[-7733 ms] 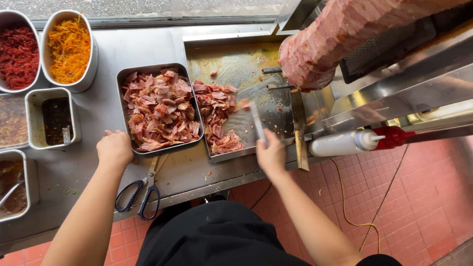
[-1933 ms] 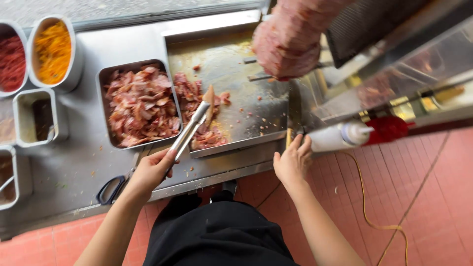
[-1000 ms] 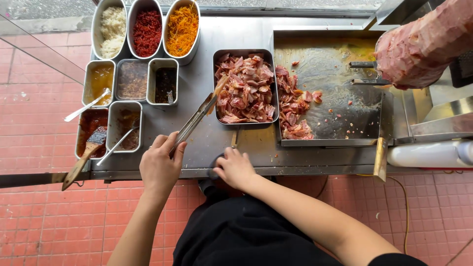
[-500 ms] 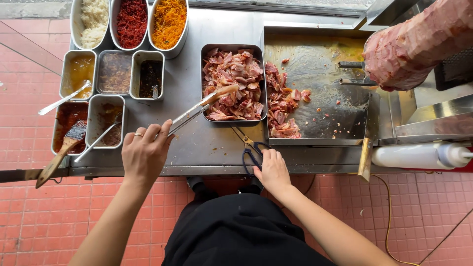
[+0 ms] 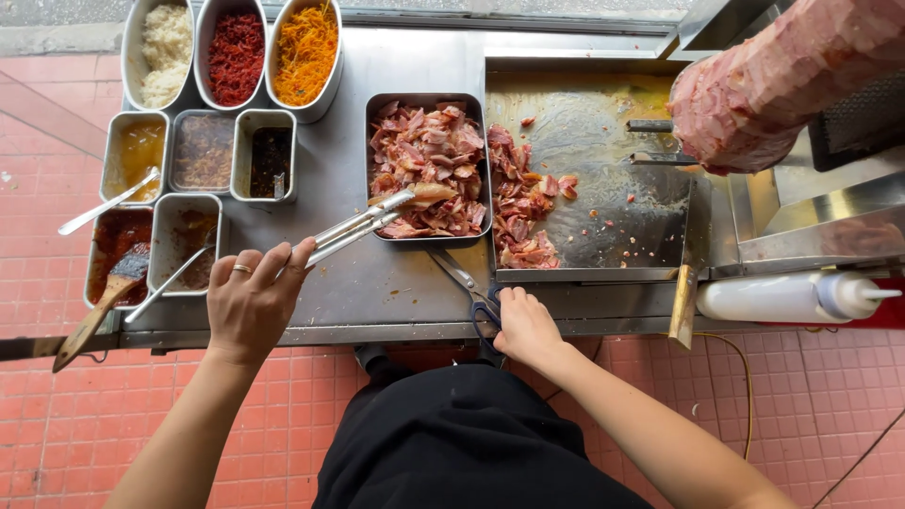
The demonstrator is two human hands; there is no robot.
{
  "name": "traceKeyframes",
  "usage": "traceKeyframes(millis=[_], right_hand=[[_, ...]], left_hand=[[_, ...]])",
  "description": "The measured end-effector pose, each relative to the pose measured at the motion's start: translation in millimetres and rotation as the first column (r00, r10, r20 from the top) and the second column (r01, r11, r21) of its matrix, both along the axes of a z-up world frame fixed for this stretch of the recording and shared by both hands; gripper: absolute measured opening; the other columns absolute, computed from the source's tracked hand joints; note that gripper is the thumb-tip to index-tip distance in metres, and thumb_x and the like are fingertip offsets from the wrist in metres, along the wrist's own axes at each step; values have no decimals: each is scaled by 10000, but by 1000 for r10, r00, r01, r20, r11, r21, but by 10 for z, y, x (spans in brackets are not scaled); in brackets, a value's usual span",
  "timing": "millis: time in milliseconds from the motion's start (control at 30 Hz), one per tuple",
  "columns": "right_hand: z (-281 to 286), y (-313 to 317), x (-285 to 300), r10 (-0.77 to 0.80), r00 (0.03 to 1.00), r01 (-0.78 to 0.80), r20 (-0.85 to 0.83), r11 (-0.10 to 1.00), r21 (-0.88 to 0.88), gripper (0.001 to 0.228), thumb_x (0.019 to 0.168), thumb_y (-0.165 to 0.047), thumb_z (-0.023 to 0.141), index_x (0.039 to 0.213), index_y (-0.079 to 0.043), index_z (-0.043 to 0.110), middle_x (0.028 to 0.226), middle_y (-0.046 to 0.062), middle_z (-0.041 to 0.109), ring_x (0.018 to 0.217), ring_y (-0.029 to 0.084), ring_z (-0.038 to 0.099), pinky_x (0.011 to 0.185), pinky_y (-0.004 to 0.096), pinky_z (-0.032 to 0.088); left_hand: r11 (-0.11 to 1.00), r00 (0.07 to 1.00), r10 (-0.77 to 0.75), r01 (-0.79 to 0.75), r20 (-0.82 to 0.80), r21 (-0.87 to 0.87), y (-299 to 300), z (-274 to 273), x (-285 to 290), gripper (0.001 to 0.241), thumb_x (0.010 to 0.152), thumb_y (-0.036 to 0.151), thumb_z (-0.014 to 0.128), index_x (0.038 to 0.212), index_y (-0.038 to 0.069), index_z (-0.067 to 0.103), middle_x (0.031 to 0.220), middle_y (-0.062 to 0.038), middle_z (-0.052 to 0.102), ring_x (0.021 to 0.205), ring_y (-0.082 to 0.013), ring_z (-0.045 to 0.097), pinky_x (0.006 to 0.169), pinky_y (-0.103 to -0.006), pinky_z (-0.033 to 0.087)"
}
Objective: Using tongs and a knife to collect and sort shaved kebab meat into a metal tray on a prep counter.
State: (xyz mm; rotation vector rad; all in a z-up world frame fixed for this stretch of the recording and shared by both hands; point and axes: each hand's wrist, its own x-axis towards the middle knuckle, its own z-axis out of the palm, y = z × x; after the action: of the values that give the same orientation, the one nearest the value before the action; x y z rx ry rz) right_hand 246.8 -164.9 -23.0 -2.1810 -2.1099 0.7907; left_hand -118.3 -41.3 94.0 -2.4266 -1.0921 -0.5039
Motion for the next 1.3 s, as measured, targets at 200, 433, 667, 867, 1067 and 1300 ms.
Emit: traceKeyframes(millis=[200,433,667,867,1067,1300], right_hand=[[-6,-214,-21,89,996,-89,28,996,8,433,668,-79,758,1052,3,575,1046,200,604,994,396,625,876,481,528],[-19,119,-177,127,974,-65,-187,949,309,457,720,-103,736,1161,-48,625,1024,159,607,1002,369,609,878,468,512],[183,-16,84,-9,941,186,-337,847,498,149,861,-131,706,1000,-78,713,1057,85,645,1055,294,625,940,408,511],[356,-423,1189,-665,745,464,59,580,669,426,728,-150,747,1140,-92,654,1209,194,527,1091,397,560,934,484,463],[-238,-920,2084,-736,660,730,-153,579,363,780,800,-54,665,1536,-89,409,1205,262,510,1038,424,584,911,520,528],[443,-1022,2217,-56,-528,685,-847,562,-464,602,1021,-149,634,1525,28,356,1117,145,602,900,225,612,775,360,543]], left_hand=[[998,1000,-10,11,10,-65,2,63,159,335,952,236,760,1286,231,729,1054,68,616,892,-152,587,845,-345,445],[992,997,-39,46,61,-120,69,20,457,377,938,275,778,1310,235,728,1046,73,638,938,-150,609,871,-353,452],[974,986,-148,160,83,-159,137,95,921,377,925,274,781,1297,247,728,996,68,634,913,-154,613,846,-357,453],[939,956,-283,291,70,-183,203,43,1624,403,897,244,743,1299,253,706,931,48,595,890,-158,608,827,-357,467],[898,914,-405,397,-2,-191,306,-16,2217,373,902,254,713,1274,250,715,913,29,607,878,-165,623,750,-356,471],[886,931,-344,366,124,-286,325,-39,2223,362,873,288,743,1230,238,712,926,13,626,885,-199,632,766,-388,479]])
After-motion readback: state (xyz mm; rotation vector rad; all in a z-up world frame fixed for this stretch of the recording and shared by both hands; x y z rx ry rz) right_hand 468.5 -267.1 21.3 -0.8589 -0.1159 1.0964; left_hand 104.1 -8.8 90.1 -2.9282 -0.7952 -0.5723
